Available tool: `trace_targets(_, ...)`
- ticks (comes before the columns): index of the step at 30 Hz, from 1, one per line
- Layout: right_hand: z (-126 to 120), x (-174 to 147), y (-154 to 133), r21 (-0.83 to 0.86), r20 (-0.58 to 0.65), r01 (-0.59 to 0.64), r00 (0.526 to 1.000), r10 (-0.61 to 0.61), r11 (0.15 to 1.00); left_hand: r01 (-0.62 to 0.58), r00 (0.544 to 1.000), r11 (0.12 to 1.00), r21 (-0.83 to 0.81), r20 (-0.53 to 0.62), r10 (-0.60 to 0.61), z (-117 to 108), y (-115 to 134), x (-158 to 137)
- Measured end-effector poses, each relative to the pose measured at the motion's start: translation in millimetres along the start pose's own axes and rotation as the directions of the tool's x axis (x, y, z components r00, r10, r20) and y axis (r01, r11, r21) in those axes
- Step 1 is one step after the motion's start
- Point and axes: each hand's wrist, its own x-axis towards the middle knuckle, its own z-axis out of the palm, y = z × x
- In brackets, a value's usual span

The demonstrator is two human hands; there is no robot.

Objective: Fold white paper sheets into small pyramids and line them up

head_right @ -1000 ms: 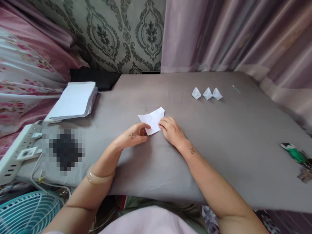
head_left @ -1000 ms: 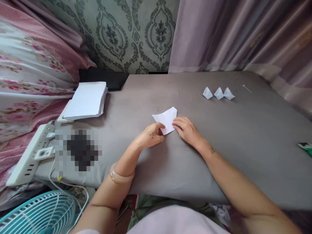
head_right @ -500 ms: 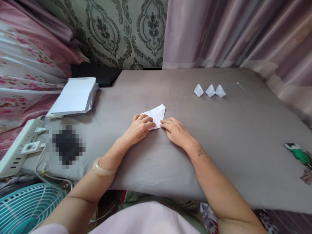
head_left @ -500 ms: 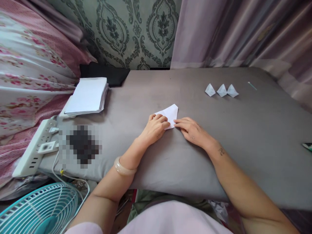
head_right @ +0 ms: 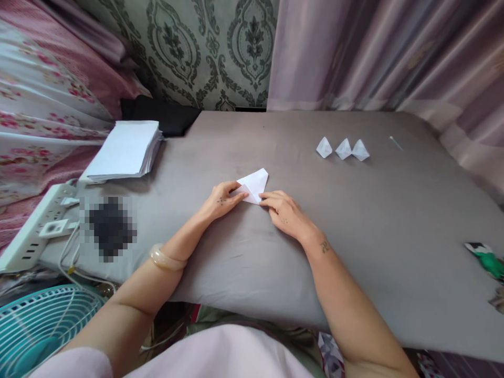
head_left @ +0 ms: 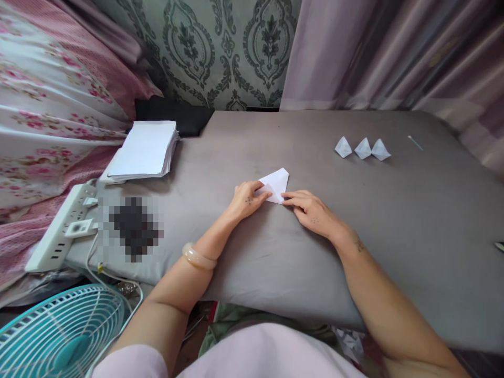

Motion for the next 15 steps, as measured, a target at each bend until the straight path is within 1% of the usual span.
trace_targets(2, -0.2, 0.1, -0.1, 0.008, 0.000, -0.001, 1.000, 0.001, 1.000, 0.039, 0.999, 0.999, -0.025, -0.023, -0.039, 2.0, 1.4, 0.3)
trace_targets(4, -0.2, 0.0, -0.3, 0.017, 0.000, 0.002, 1.000, -0.002, 1.000, 0.062, 0.997, 0.998, -0.013, -0.050, -0.062, 5.2, 0.8, 0.9)
trace_targets(6, -0.3, -0.3, -0.7, 0.024, -0.011, 0.007, 1.000, -0.006, 1.000, 0.059, 0.996, 0.998, 0.009, -0.066, -0.058, 8.5, -1.2, 1.6)
trace_targets(9, -0.8, -1.1, -1.8, 0.039, -0.028, -0.021, 0.999, 0.022, 0.999, 0.046, 0.996, 0.999, 0.021, -0.073, -0.044, 11.4, -3.7, 2.2)
trace_targets(11, -1.4, -1.8, -2.5, 0.037, -0.006, -0.024, 1.000, 0.024, 0.999, 0.051, 0.996, 0.998, 0.027, -0.073, -0.049, 11.8, -4.2, 2.1)
trace_targets(15, -2.0, -3.0, -3.2, -0.040, 0.057, 0.031, 0.998, -0.029, 0.999, 0.068, 0.995, 0.997, 0.042, -0.079, -0.064, 11.7, -3.8, 0.9)
